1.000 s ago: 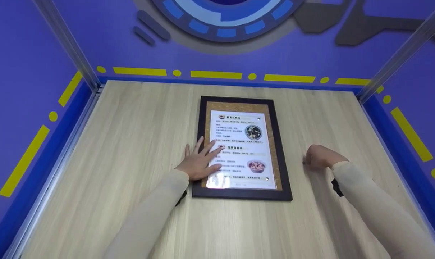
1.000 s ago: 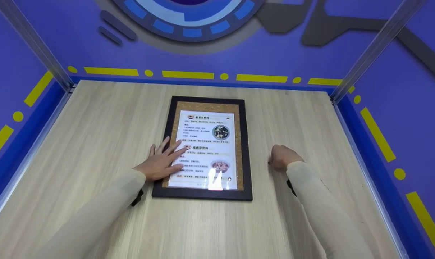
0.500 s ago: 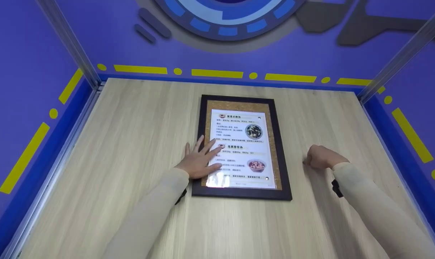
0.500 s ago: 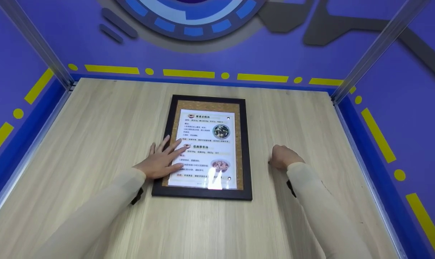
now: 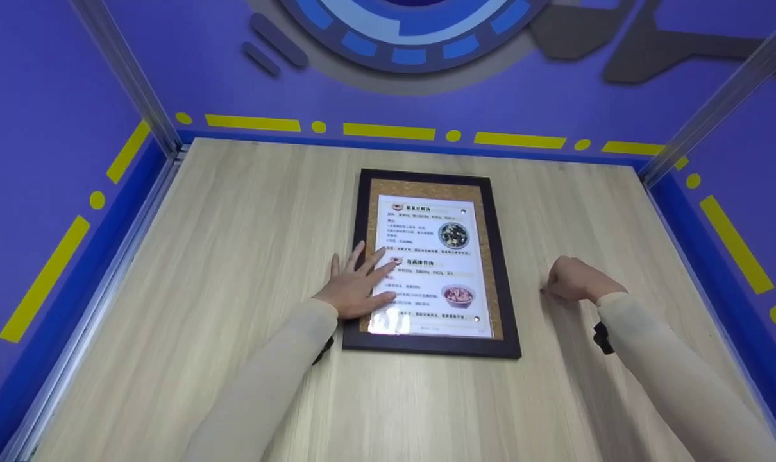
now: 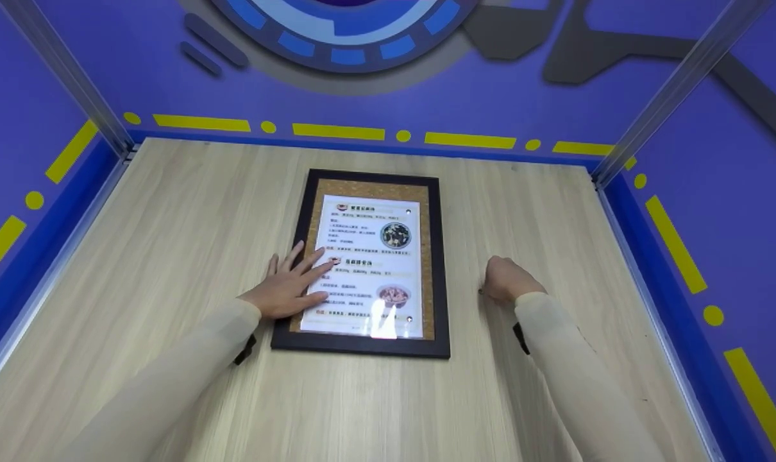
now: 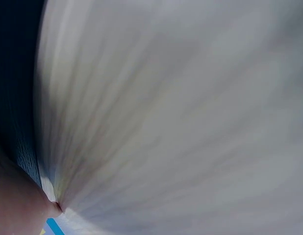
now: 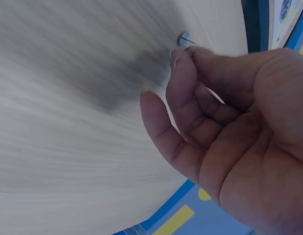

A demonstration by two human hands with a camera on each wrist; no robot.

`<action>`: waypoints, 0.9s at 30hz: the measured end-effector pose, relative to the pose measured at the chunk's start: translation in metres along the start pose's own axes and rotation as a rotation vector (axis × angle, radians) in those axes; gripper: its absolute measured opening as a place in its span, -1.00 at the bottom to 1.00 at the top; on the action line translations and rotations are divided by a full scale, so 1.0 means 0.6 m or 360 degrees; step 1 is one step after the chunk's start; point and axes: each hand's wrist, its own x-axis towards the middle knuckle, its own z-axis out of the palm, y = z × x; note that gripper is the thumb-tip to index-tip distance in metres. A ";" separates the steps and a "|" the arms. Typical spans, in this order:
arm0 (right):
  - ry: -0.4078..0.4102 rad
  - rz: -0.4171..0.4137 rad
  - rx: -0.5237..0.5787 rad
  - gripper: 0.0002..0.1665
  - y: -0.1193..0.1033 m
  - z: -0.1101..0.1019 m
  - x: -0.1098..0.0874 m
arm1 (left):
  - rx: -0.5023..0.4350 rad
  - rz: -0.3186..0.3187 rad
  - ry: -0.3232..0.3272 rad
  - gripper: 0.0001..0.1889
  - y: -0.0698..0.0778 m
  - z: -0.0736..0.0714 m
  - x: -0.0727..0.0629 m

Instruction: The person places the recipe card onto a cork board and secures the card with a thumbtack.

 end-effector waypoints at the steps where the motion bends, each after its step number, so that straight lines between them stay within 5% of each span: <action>1: 0.0000 -0.0002 0.0008 -0.69 -0.001 -0.001 -0.001 | -0.0005 0.0001 0.0002 -0.24 0.000 0.000 0.000; 27: -0.0210 0.0014 0.0208 -0.85 -0.023 -0.003 -0.002 | 0.0026 0.0002 0.0018 -0.22 -0.007 0.011 0.004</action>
